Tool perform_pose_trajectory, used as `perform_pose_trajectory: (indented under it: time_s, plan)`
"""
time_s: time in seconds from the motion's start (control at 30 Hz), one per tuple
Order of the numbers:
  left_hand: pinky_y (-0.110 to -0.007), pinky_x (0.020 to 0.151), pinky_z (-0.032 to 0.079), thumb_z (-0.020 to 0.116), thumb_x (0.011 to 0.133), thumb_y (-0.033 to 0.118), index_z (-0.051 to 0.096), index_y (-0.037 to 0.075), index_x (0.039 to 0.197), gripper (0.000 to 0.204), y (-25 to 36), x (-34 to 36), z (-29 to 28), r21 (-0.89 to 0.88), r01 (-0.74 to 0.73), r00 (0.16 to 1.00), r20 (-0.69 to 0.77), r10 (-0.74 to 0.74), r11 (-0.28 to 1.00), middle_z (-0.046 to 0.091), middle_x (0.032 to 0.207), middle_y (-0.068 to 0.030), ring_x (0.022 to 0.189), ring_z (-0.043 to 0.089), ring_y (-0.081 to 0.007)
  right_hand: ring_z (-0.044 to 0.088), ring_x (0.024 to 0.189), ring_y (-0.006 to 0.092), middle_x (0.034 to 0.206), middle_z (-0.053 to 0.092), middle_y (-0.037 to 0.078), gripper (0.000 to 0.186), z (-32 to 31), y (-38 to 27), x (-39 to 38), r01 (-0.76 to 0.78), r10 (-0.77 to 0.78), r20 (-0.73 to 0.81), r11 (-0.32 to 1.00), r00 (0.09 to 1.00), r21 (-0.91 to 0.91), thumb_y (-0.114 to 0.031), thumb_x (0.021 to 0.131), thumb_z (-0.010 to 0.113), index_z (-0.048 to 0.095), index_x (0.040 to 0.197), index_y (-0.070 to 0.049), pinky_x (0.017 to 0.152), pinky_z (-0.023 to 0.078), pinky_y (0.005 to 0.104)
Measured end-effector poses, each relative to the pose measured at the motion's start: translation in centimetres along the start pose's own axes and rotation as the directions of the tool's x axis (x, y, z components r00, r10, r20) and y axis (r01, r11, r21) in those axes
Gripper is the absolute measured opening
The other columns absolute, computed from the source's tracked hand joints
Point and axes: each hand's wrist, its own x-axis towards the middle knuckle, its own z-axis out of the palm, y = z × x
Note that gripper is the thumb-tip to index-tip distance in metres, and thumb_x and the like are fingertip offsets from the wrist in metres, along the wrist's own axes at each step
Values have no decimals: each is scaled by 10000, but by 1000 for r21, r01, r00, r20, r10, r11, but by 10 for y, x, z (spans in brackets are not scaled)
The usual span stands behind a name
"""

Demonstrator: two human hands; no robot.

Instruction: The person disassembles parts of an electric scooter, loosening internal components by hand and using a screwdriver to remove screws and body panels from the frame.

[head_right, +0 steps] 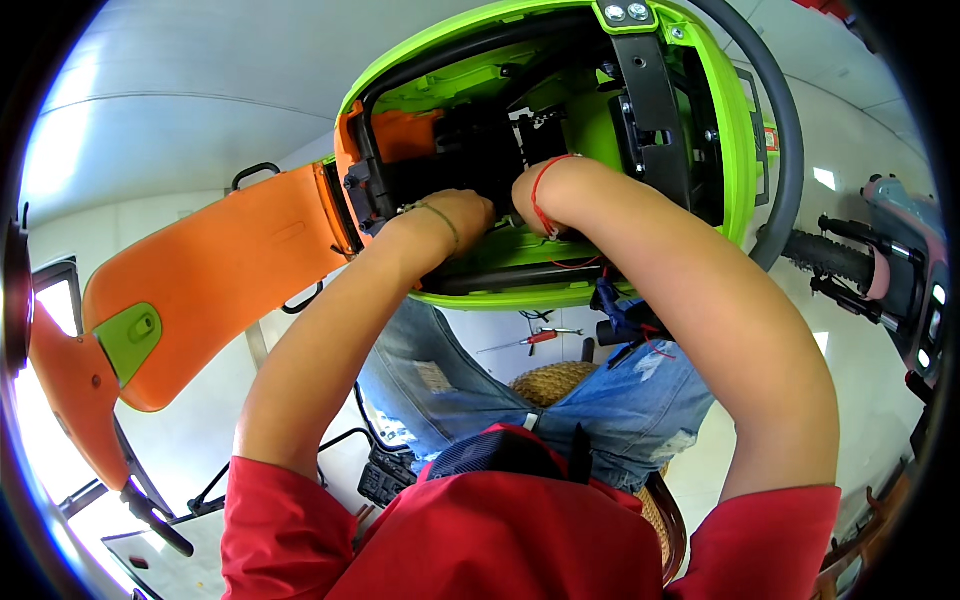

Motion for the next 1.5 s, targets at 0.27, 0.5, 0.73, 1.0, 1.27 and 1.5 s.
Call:
perform_pose_trajectory:
  time_s: [0.27, 0.5, 0.73, 1.0, 1.27, 1.5]
  plan:
    - [-406, 847, 552, 602, 799, 26, 721, 55, 1024, 256, -5, 0, 1, 49, -58, 998, -29, 59, 997, 699, 1049, -186, 996, 677, -342, 689, 949, 319, 951, 702, 207, 235, 6, 1, 3, 37, -40, -145, 999, 989, -19, -29, 683, 681, 726, 911, 9, 798, 561, 393]
    - [-402, 843, 554, 611, 797, 33, 724, 51, 1019, 250, -1, -3, 2, 36, -47, 998, -32, 48, 998, 702, 1046, -182, 997, 681, -334, 683, 940, 329, 1000, 699, 193, 261, 1, -4, -1, 72, -74, 83, 997, 994, 24, -78, 709, 724, 718, 958, 1, 804, 559, 399]
    - [-390, 834, 557, 625, 792, 51, 729, 65, 1008, 241, -2, 1, -2, 97, -64, 996, -52, 69, 993, 705, 1046, -169, 983, 685, -329, 672, 984, 311, 1039, 694, 190, 296, 5, 5, 5, 82, -83, -58, 996, 995, -18, -71, 712, 705, 707, 992, 26, 827, 554, 399]
    - [-394, 834, 556, 622, 796, 52, 729, 74, 1005, 236, -3, 3, 2, 96, -72, 994, -77, 79, 993, 708, 1037, -162, 979, 684, -333, 679, 965, 323, 1002, 696, 203, 269, -8, -5, -11, 43, -51, 78, 995, 996, 93, -35, 680, 707, 712, 939, 39, 797, 557, 393]
    - [-402, 841, 550, 606, 807, 50, 725, 83, 1033, 257, 5, -9, -11, 99, -41, 999, -10, 43, 994, 694, 1090, -165, 1016, 673, -329, 684, 953, 324, 974, 697, 202, 221, 15, 8, 8, 91, -90, -179, 996, 980, -3, -10, 669, 714, 717, 887, 23, 789, 557, 395]
    - [-399, 835, 550, 612, 798, 58, 727, 76, 1025, 255, -3, 0, 2, 97, -42, 999, 17, 41, 994, 706, 1047, -162, 984, 683, -325, 694, 855, 290, 952, 712, 167, 242, 7, -2, 4, 114, -114, 39, 993, 993, 2, -139, 707, 695, 744, 908, -12, 718, 556, 403]
